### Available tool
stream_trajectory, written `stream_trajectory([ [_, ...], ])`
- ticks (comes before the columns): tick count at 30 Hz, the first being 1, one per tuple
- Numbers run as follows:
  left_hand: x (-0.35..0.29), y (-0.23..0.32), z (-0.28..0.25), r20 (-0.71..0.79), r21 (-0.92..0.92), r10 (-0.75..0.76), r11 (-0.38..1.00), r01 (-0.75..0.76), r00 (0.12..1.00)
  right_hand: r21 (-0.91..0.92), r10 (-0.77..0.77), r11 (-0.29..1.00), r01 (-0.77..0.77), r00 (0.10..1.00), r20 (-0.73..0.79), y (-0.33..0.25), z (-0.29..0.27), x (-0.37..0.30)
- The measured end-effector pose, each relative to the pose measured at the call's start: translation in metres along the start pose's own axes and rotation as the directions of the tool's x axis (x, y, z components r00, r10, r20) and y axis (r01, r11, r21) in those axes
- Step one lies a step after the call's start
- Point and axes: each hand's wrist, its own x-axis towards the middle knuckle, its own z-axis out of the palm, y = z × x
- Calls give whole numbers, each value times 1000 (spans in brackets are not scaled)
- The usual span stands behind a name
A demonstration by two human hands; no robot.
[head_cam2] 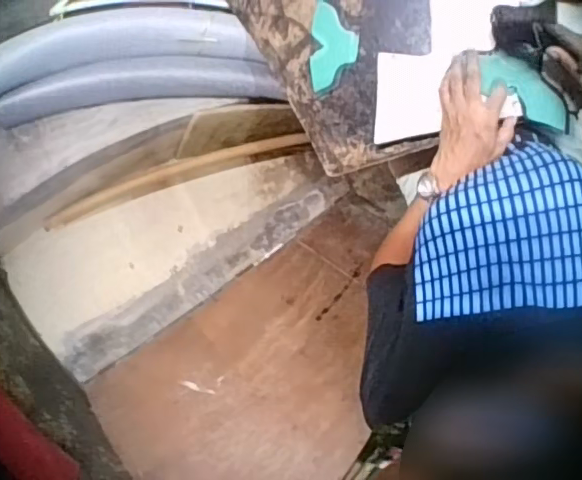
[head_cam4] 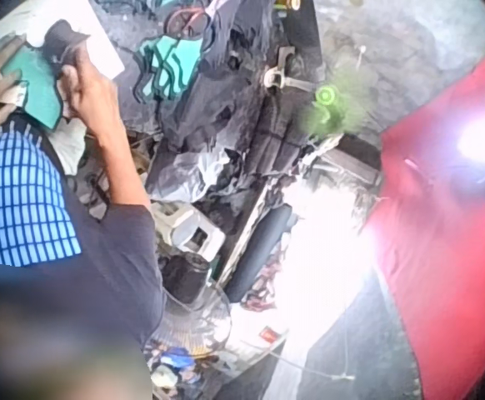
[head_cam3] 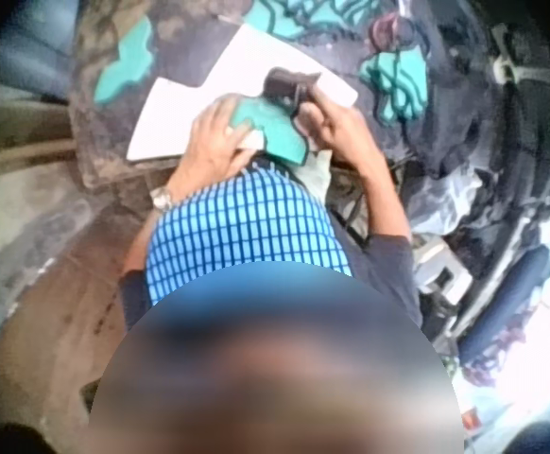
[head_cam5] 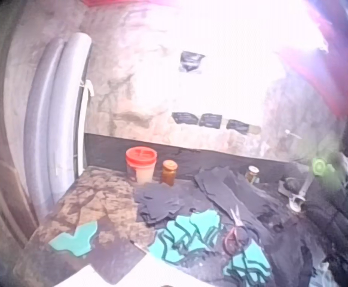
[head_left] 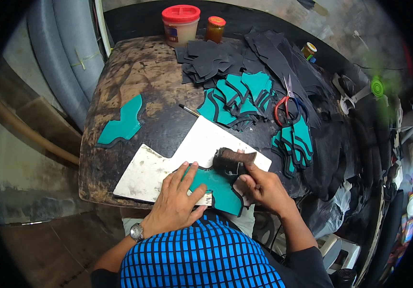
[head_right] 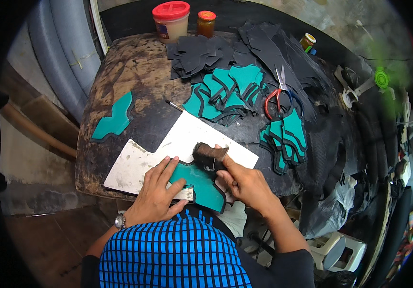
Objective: The person assembles footwear parts by placing a black rubber strip along the edge of a green insole, then uses a hammer to tap the strip into place. The person repeats this process for multiple insoles, occasionally flipping them over and applying adhesive from a container before securing the strip.
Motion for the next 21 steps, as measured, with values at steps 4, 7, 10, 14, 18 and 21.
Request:
stream_trajectory([
  [4,-4,-2,-4,49,57,-4,998,2,999,-252,-41,967,32,999,-34,9,-4,4],
  [7,-8,-9,-11,-40,145,67,988,-60,997,-357,-134,925,131,991,17,10,-14,15],
  [10,-6,-24,-24,-258,135,63,990,-28,964,-322,-139,931,173,982,126,0,-25,34],
  [14,4,-33,-37,-412,-537,-655,736,412,633,75,-112,988,135,961,-252,-30,-22,83],
  [18,26,-41,-35,-317,-928,-790,144,-344,525,655,84,749,-99,995,55,-51,1,147],
  [21,32,-43,-29,-420,-875,-754,188,-447,506,833,28,470,-292,948,317,-60,32,162],
])
